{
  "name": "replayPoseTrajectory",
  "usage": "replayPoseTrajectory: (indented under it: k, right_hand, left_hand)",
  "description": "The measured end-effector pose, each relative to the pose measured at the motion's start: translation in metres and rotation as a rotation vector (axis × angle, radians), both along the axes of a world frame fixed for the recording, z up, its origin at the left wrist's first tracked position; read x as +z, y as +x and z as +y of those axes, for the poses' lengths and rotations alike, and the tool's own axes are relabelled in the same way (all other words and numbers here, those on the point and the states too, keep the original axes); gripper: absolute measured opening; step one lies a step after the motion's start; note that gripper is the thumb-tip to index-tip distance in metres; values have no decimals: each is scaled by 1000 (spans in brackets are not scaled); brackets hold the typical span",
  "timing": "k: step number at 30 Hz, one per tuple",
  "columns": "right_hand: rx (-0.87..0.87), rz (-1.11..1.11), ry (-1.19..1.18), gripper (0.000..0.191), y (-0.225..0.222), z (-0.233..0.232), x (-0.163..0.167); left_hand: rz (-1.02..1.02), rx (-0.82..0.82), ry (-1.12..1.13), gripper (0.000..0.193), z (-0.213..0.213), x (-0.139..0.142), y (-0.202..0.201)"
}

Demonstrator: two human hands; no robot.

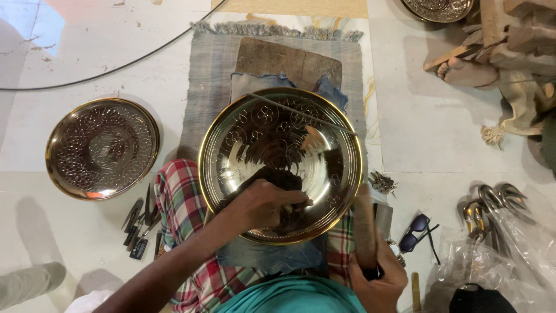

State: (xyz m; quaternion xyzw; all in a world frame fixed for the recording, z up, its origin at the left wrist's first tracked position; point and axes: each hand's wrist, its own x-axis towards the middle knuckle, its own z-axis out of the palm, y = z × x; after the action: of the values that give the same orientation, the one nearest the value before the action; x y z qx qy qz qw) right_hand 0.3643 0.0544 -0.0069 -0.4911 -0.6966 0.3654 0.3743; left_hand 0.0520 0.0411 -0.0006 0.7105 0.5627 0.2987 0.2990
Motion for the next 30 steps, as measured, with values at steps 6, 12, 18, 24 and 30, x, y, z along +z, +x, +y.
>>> replayPoseTrajectory:
  k: [6, 12, 18, 24, 30]
  right_hand:
    - [-76, -137, 63, 67, 4, -11, -21]
    - [148, -270, 23, 71, 20, -23, -35]
    - [96, -217, -102, 74, 35, -31, -47]
    - [48, -175, -90, 71, 41, -34, -56]
    - [95, -324, 15, 66, 21, -19, -35]
  left_hand:
    - [36, -238, -3, 59, 16, 17, -7]
    - [13, -379, 60, 67, 26, 22, -11]
    - [37, -454, 66, 48, 32, 18, -12]
    - [30, -435, 67, 64, 25, 17, -17]
    - [195, -242, -94, 72, 10, 15, -11]
